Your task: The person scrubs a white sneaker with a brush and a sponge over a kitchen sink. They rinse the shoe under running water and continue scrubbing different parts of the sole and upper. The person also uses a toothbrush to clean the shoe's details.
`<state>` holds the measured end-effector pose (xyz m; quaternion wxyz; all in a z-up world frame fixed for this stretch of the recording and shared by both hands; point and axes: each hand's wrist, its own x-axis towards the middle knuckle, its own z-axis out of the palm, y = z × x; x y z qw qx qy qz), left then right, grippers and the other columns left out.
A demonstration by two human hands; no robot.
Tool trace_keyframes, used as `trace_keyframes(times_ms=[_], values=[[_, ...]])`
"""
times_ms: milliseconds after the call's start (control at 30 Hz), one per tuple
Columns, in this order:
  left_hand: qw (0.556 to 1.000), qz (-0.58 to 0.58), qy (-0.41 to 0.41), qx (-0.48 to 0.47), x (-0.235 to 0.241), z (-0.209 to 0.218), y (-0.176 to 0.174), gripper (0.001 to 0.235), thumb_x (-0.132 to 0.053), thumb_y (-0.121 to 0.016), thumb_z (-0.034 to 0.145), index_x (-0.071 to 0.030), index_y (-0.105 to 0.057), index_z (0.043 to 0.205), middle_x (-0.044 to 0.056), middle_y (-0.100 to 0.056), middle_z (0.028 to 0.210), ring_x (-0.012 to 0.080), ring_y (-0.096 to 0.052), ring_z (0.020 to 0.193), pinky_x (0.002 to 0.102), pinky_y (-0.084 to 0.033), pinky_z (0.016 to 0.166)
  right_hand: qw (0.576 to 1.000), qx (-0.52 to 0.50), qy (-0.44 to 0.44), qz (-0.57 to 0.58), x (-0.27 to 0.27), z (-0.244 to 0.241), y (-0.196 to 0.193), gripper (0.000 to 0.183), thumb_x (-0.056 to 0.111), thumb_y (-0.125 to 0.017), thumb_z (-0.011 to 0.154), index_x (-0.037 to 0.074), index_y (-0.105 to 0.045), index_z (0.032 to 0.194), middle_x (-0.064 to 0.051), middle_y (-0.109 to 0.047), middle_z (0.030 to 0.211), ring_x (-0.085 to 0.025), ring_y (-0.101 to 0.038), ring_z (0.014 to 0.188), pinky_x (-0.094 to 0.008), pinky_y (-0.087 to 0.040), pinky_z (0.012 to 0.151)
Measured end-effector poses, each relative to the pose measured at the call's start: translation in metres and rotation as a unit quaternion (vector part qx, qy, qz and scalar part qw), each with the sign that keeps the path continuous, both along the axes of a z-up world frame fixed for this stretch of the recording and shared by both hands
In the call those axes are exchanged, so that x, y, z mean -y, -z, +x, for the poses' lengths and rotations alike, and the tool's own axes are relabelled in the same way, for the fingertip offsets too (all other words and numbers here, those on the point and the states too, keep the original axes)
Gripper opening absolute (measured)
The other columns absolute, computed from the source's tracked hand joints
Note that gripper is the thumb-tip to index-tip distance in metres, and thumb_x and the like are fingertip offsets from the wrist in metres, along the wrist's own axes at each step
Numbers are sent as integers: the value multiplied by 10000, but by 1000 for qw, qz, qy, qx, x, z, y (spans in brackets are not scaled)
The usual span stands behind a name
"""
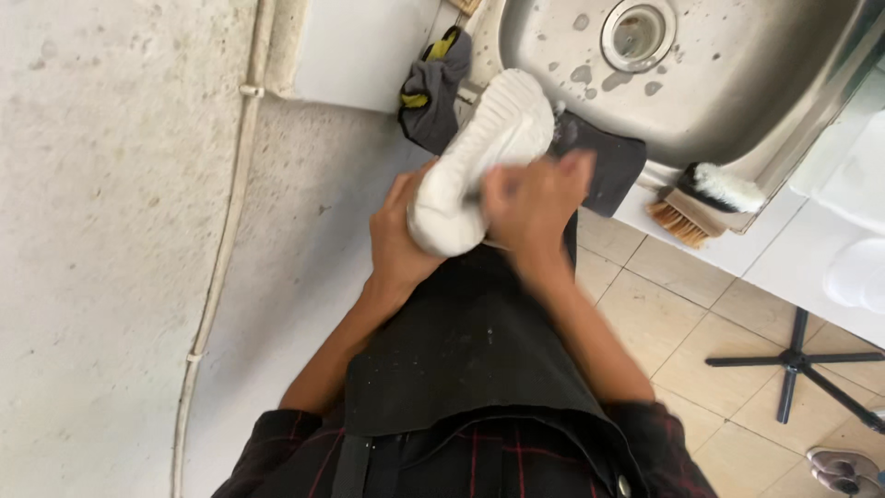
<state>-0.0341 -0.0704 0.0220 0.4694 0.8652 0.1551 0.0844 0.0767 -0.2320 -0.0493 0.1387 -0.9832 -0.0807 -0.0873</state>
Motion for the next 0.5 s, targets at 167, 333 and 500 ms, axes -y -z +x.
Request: trace_keyframes(times_ms=[167,333,500], values=[[998,60,23,-7,6,-12,21,966,-207,-965,645,-207,-676,1567,89,-752,1326,433,-775,1167,535,-615,1005,999,37,-22,31,20,45,30,194,216,-791,810,200,-773,618,-91,-643,547,-384,-613,552,-456,-485,688],[999,35,3,-18,7,-5,4,987,-244,-960,635,-201,-677,1580,24,-756,1335,382,-801,1146,514,-630,1042,991,-45,-53,114,6,2,-46,364,209,-734,916,185,-697,554,-31,-569,473,-302,-565,515,-407,-433,740],[998,58,14,-24,12,-6,9,1022,-253,-965,637,-195,-651,1608,13,-744,1359,387,-795,1159,523,-632,1032,995,-21,-73,60,17,20,13,316,184,-776,912,32,-726,639,-211,-648,596,-471,-636,627,-570,-451,808]])
